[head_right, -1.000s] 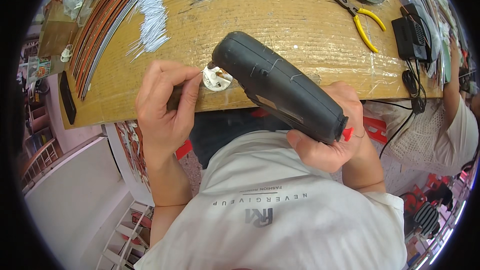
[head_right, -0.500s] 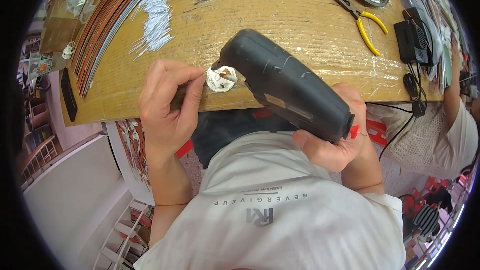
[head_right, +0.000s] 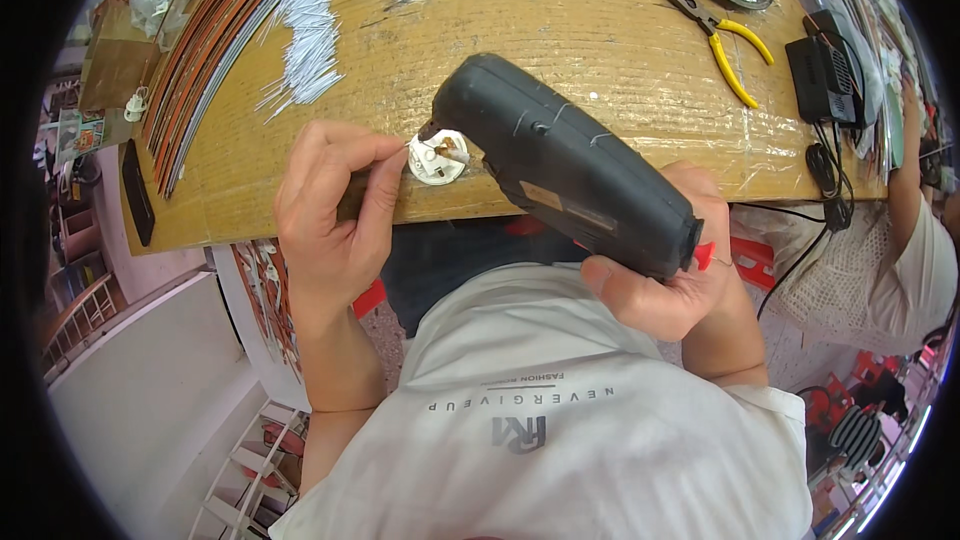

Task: Assembling small white plastic components using a hot glue gun at a workstation.

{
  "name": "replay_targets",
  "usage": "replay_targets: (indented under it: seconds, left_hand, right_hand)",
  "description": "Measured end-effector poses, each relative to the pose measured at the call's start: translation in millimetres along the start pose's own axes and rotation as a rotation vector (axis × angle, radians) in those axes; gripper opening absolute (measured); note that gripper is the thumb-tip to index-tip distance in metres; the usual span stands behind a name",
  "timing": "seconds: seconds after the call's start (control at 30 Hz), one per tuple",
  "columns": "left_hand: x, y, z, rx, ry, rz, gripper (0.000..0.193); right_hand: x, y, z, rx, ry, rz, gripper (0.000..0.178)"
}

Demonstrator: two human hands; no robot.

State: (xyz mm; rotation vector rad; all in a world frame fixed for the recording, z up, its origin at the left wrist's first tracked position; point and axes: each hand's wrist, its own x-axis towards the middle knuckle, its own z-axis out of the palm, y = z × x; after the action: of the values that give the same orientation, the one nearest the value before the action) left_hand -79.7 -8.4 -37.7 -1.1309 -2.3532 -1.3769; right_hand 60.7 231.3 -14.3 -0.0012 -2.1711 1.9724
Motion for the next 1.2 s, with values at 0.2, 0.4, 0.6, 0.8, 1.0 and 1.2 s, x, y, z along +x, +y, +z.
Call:
replay_targets:
  seconds: [0.2, 0.4, 0.6, 0.8, 1.0, 1.2]
  left_hand:
    - [-0.3, -0.8, -0.1, 0.007, -0.001, 0.008, 0.017]
    - [-0.5, -1.3, -0.2, 0.006, -0.002, 0.008, 0.017]
    - [-1.3, -1.8, -0.5, -0.003, 0.000, 0.010, 0.017]
    - [-1.4, -2.0, -0.7, -0.006, 0.004, 0.014, 0.017]
    - [0.3, -1.8, 1.5, 0.007, 0.010, 0.032, 0.018]
    - [-0.7, -2.8, 0.5, -0.001, 0.011, 0.039, 0.018]
  right_hand:
    - [2.3, -5.7, 2.6, -0.010, 0.003, 0.054, 0.024]
    - [-0.6, -2.5, 1.0, -0.007, 0.024, 0.061, 0.023]
    - [0.2, -7.1, 1.6, -0.010, 0.015, 0.099, 0.024]
    - [-1.5, -5.6, -0.7, -0.020, -0.018, 0.105, 0.026]
    - [-11.8, -13.3, 9.2, 0.156, 0.279, 0.250, 0.032]
    - [-19.3, 3.8, -16.1, 0.033, 0.062, 0.267, 0.080]
